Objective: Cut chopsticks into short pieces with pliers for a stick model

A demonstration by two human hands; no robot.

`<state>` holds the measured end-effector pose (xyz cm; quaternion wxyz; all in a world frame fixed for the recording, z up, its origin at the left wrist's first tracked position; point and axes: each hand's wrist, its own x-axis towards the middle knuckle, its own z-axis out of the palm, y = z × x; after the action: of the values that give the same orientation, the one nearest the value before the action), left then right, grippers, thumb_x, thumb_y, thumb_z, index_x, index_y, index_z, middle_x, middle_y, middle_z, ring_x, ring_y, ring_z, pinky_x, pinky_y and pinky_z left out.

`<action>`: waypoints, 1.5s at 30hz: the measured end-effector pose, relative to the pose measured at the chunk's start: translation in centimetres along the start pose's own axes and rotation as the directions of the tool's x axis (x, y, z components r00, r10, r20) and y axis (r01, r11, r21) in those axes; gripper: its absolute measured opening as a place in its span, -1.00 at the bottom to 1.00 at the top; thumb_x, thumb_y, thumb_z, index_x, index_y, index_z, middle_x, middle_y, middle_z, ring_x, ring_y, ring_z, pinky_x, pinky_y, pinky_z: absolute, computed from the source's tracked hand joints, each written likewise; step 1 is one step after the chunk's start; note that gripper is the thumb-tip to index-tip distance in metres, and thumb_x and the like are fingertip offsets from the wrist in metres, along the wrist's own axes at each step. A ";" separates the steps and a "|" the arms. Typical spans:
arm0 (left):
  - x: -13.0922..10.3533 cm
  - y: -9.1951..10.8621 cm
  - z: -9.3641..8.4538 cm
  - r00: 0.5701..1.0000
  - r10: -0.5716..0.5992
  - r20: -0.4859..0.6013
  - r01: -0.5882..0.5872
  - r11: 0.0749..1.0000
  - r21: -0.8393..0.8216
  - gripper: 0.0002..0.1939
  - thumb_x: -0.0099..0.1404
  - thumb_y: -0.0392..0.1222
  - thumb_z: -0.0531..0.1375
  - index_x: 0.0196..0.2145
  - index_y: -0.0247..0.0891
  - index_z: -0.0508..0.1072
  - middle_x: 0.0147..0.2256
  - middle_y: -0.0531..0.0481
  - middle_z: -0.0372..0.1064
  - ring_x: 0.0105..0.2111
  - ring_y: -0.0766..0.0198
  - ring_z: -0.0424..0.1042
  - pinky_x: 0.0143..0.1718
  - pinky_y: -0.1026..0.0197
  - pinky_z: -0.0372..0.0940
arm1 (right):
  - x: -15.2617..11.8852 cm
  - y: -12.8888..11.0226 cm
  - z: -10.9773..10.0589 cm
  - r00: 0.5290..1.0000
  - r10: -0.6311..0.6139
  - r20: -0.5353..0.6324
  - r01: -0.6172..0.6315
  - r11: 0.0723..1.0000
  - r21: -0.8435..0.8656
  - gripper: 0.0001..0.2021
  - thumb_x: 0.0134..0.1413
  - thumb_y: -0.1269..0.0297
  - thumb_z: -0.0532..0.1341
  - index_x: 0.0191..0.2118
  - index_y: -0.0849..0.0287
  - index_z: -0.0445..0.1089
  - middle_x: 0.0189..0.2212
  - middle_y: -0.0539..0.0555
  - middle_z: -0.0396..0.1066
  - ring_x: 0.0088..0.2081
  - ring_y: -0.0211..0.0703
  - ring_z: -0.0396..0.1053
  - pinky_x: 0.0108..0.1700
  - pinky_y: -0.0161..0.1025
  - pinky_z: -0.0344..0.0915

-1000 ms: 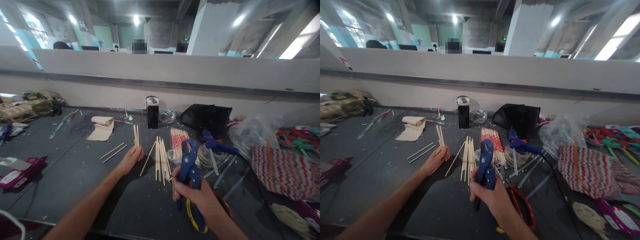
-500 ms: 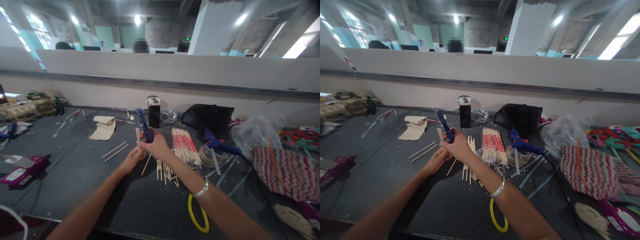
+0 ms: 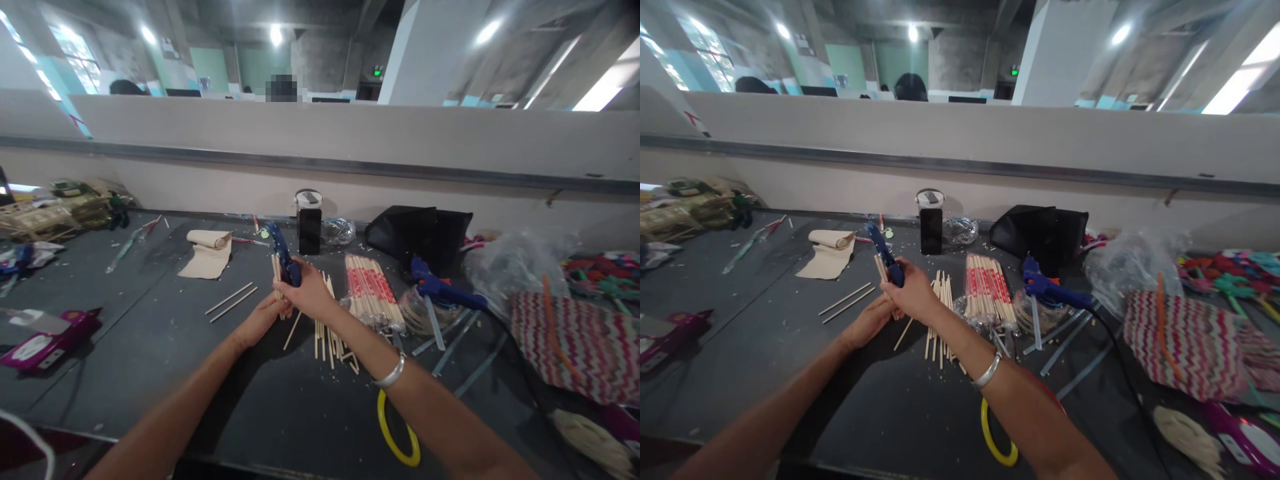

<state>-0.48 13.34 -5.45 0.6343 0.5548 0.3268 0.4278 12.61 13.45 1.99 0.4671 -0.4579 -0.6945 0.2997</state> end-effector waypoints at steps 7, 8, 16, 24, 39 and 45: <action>-0.9 0.9 1.5 0.990 0.092 -0.104 -0.110 0.979 -0.175 -0.73 0.16 -0.06 0.20 -0.21 -0.23 0.42 -0.24 -0.02 0.36 -0.15 0.21 0.28 -0.10 0.19 0.16 | -0.3 -0.2 -0.3 1.000 0.010 -0.025 -0.011 1.000 -0.014 -0.90 -0.13 0.36 0.20 -0.40 0.16 0.28 -0.50 -0.07 0.34 -0.46 -0.24 0.29 -0.33 -0.28 0.24; -0.9 0.7 1.7 0.989 0.091 -0.118 -0.113 0.976 -0.188 -0.72 0.19 -0.01 0.17 -0.22 -0.24 0.41 -0.26 -0.03 0.36 -0.17 0.21 0.28 -0.12 0.18 0.17 | -0.3 -0.3 -0.4 1.000 0.017 -0.022 -0.017 1.000 -0.005 -0.90 -0.13 0.35 0.20 -0.40 0.16 0.27 -0.51 -0.08 0.33 -0.47 -0.25 0.28 -0.35 -0.29 0.23; -0.7 -0.8 2.0 0.979 0.120 -0.168 -0.151 0.970 -0.192 -0.74 0.25 0.04 0.11 -0.33 -0.22 0.33 -0.45 0.08 0.17 -0.41 0.34 0.16 -0.31 0.27 0.15 | -0.2 -0.7 -0.2 0.999 0.025 -0.043 -0.026 1.000 -0.015 -0.90 -0.14 0.38 0.20 -0.41 0.15 0.26 -0.50 -0.06 0.32 -0.46 -0.24 0.28 -0.33 -0.28 0.23; -0.7 -1.0 1.9 0.982 0.091 -0.168 -0.129 0.965 -0.229 -0.71 0.22 0.05 0.15 -0.29 -0.25 0.36 -0.44 0.09 0.18 -0.40 0.35 0.17 -0.34 0.30 0.14 | -0.6 -0.5 -0.1 0.998 0.031 -0.058 -0.032 0.999 -0.014 -0.88 -0.13 0.35 0.21 -0.38 0.13 0.27 -0.48 -0.07 0.35 -0.44 -0.22 0.31 -0.31 -0.27 0.26; -0.8 -1.0 2.4 0.983 0.103 -0.149 -0.145 0.940 -0.310 -0.70 0.22 -0.01 0.16 -0.18 -0.24 0.39 -0.30 0.01 0.32 -0.34 0.33 0.26 -0.29 0.28 0.16 | -1.2 -1.0 -0.4 0.998 0.037 -0.056 -0.036 0.999 0.015 -0.88 -0.12 0.33 0.22 -0.37 0.14 0.28 -0.45 -0.06 0.39 -0.41 -0.22 0.34 -0.28 -0.27 0.27; -1.1 2.0 2.5 0.939 0.226 -0.258 -0.148 0.945 0.291 -0.67 0.31 0.07 -0.02 -0.35 -0.25 0.31 -0.42 0.05 0.22 -0.40 0.32 0.18 -0.35 0.28 0.10 | -4.1 -1.7 -3.7 0.980 0.180 -0.085 -0.181 0.984 -0.002 -0.76 -0.05 0.17 0.20 -0.24 0.17 0.31 -0.39 0.02 0.41 -0.32 -0.15 0.38 -0.18 -0.19 0.25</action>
<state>0.91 11.32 -3.09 0.4553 0.5957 0.4158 0.5147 16.02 9.03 3.30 0.4647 -0.5335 -0.6312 0.3177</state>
